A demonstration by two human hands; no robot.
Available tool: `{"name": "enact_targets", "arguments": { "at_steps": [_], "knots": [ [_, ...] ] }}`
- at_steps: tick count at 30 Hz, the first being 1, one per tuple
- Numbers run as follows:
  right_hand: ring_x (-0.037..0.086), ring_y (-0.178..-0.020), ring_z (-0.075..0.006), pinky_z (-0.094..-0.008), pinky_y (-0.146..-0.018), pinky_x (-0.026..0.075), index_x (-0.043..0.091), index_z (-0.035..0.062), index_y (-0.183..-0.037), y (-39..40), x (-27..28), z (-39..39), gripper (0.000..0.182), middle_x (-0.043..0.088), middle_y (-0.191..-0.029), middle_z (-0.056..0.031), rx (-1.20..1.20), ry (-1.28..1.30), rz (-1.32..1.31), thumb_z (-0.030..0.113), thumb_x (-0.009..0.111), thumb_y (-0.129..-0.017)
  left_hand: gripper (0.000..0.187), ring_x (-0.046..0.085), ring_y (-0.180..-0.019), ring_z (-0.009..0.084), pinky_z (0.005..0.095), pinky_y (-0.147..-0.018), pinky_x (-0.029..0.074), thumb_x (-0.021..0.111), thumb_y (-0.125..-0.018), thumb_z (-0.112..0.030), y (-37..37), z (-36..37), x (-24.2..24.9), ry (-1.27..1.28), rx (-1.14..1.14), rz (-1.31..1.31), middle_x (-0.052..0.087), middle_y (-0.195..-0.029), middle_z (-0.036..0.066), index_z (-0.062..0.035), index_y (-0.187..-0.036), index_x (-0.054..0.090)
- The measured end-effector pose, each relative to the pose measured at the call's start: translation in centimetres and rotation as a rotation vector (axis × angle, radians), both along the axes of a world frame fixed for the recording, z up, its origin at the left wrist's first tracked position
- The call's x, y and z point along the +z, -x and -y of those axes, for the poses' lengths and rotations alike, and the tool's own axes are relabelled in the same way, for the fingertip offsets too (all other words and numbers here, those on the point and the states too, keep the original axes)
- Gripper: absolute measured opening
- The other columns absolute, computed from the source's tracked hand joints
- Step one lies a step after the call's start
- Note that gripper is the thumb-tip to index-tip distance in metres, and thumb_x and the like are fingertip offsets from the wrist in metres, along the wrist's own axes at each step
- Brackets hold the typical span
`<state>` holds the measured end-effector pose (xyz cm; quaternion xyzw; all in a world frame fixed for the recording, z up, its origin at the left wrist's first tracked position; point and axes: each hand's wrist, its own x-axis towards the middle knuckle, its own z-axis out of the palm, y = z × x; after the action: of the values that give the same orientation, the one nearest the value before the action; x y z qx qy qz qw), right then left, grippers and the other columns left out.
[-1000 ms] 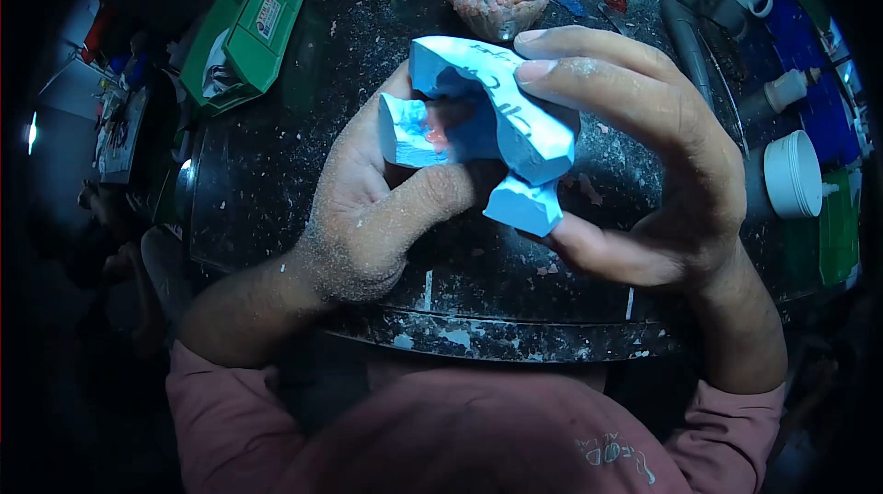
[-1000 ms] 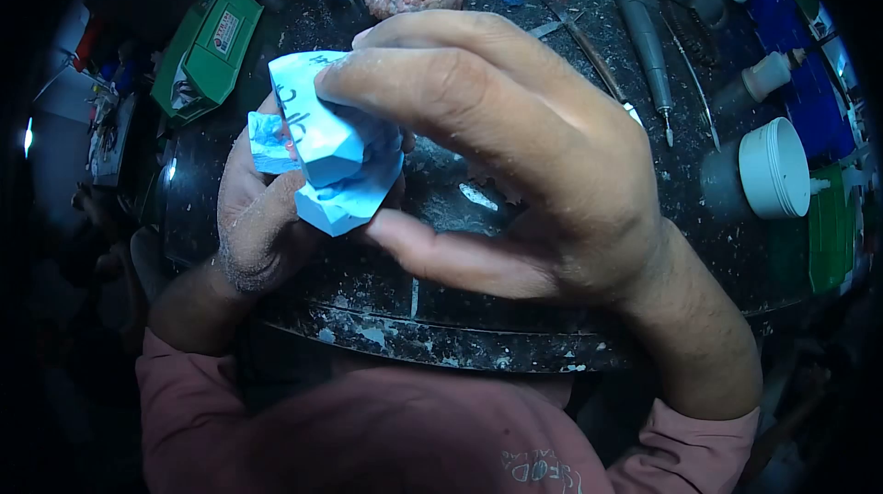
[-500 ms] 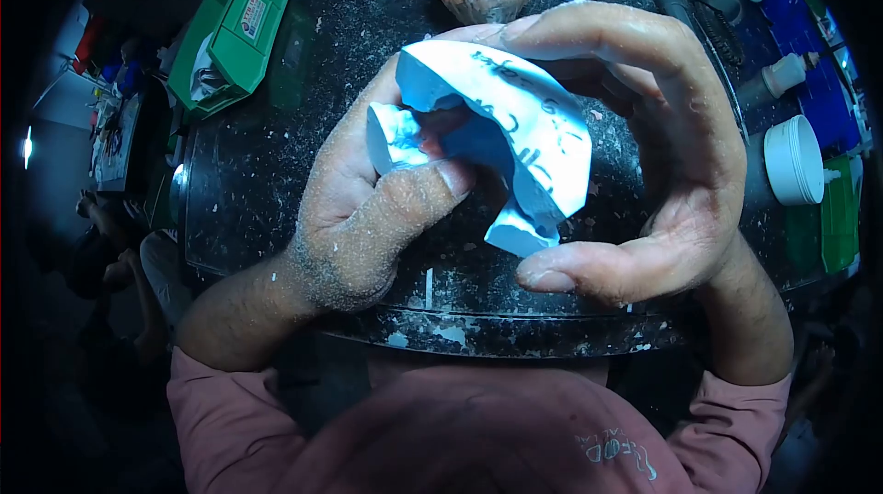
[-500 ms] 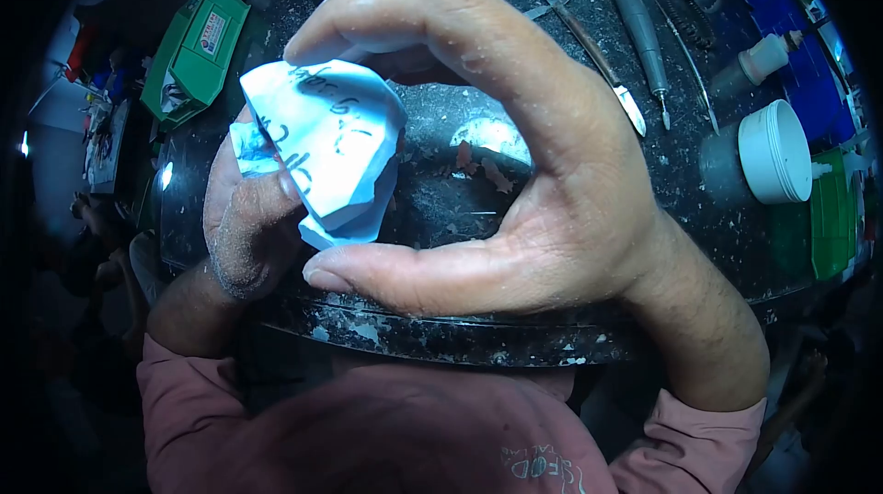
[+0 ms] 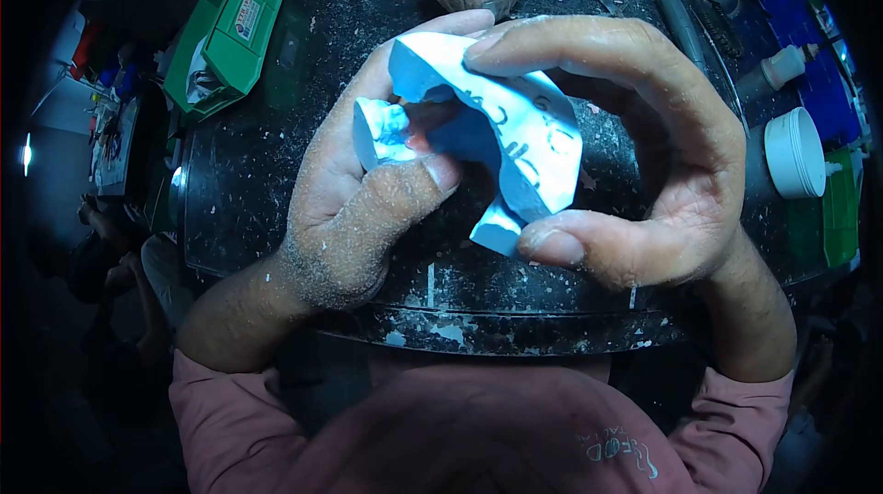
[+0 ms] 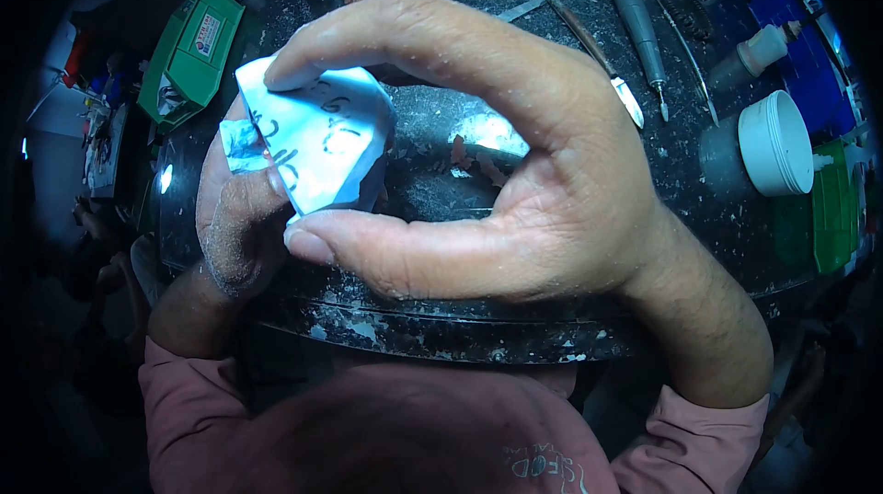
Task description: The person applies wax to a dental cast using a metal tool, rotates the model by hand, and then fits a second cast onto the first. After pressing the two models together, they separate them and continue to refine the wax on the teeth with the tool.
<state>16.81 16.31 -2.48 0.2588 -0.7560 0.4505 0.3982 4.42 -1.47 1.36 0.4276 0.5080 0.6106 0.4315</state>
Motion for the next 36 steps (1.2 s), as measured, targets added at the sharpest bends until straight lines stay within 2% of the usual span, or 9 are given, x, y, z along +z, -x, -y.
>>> {"name": "enact_targets", "arguments": {
  "at_steps": [2,7,11,13,17,21,23,27,36],
  "knots": [
    [0.055,-0.116,-0.0327,-0.0428,-0.102,0.042,0.046,-0.011,-0.126,-1.4,2.5,0.7,0.072,0.055,-0.122,-0.0251,-0.056,-0.014,0.268,0.02,0.077,-0.069,0.072,0.058,-0.109,0.0235,0.0356,-0.094,0.048,0.066,-0.079,-0.026,-0.1,0.0,0.4,0.051,0.019,0.025,0.055,-0.12,0.016,0.0025,-0.135,0.032],
    [0.052,-0.119,-0.0307,-0.0403,-0.102,0.041,0.039,-0.0084,-0.132,-1.5,2.6,1.4,0.071,0.05,-0.128,-0.0241,-0.097,0.278,0.182,0.029,0.067,-0.079,0.095,0.056,-0.112,0.0266,0.035,-0.094,0.047,0.073,-0.071,-0.032,0.2,-0.4,-0.2,-0.043,0.045,0.038,0.054,-0.12,0.02,0.0055,-0.141,0.022],
    [0.053,-0.118,-0.0276,-0.0381,-0.1,0.042,0.042,-0.0038,-0.132,-2.0,3.6,1.6,0.067,0.052,-0.126,-0.0209,-0.443,0.388,0.438,0.031,0.067,-0.08,0.089,0.061,-0.099,0.0213,0.0304,-0.085,0.05,0.07,-0.074,-0.034,-0.2,-0.4,-0.1,-0.101,0.05,-0.014,0.06,-0.107,0.021,0.006,-0.139,0.026],
    [0.054,-0.115,-0.0244,-0.0355,-0.1,0.041,0.049,0.0031,-0.131,-2.0,2.9,0.1,0.062,0.055,-0.123,-0.016,-0.425,0.074,0.557,0.021,0.072,-0.077,0.086,0.062,-0.094,0.0195,0.029,-0.082,0.05,0.069,-0.075,-0.034,-0.2,-0.4,-0.3,-0.132,0.05,-0.005,0.061,-0.103,0.021,0.0063,-0.138,0.027],
    [0.054,-0.114,-0.0276,-0.0388,-0.101,0.04,0.051,0.0051,-0.13,-1.8,1.2,0.0,0.073,0.057,-0.122,-0.0155,-0.431,-0.394,0.539,0.026,0.077,-0.065,0.076,0.063,-0.087,0.0183,0.0283,-0.077,0.052,0.065,-0.08,-0.031,0.3,-0.3,-1.5,-0.296,0.072,-0.194,0.062,-0.098,0.021,0.007,-0.135,0.03],
    [0.054,-0.113,-0.0277,-0.0378,-0.099,0.041,0.055,0.0024,-0.125,-2.0,1.4,-0.3,0.064,0.059,-0.119,-0.0141,-0.444,-0.313,0.604,0.032,0.075,-0.072,0.073,0.063,-0.086,0.018,0.028,-0.076,0.052,0.064,-0.081,-0.029,0.0,-0.4,-1.6,-0.33,0.046,-0.134,0.062,-0.097,0.021,0.0074,-0.135,0.029],
    [0.054,-0.112,-0.0273,-0.0378,-0.099,0.041,0.058,0.0064,-0.125,-1.6,1.6,-1.6,0.039,0.06,-0.117,-0.0124,-0.669,-0.394,0.604,0.022,0.06,-0.089,0.072,0.063,-0.086,0.0178,0.0277,-0.075,0.052,0.063,-0.081,-0.028,-0.1,-0.5,-1.7,-0.347,0.034,-0.093,0.062,-0.097,0.021,0.0079,-0.134,0.029],
    [0.053,-0.11,-0.0258,-0.0387,-0.098,0.042,0.062,0.0085,-0.118,-1.2,-0.9,-4.4,0.03,0.06,-0.112,-0.0104,-0.962,-0.675,0.459,0.02,0.057,-0.091,0.072,0.063,-0.084,0.018,0.0276,-0.075,0.051,0.06,-0.08,-0.027,-0.4,-0.4,-1.7,-0.364,0.009,-0.097,0.062,-0.096,0.022,0.0098,-0.133,0.028],
    [0.056,-0.096,-0.0245,-0.0377,-0.09,0.042,0.062,0.0044,-0.1,-1.5,1.4,-3.0,0.019,0.061,-0.099,-0.0072,-0.761,-0.52,0.693,0.016,0.065,-0.085,0.073,0.062,-0.082,0.0166,0.0259,-0.074,0.049,0.061,-0.079,-0.029,-0.6,-0.4,-0.8,-0.292,-0.057,0.029,0.062,-0.096,0.021,0.0101,-0.133,0.029]
  ]
}}
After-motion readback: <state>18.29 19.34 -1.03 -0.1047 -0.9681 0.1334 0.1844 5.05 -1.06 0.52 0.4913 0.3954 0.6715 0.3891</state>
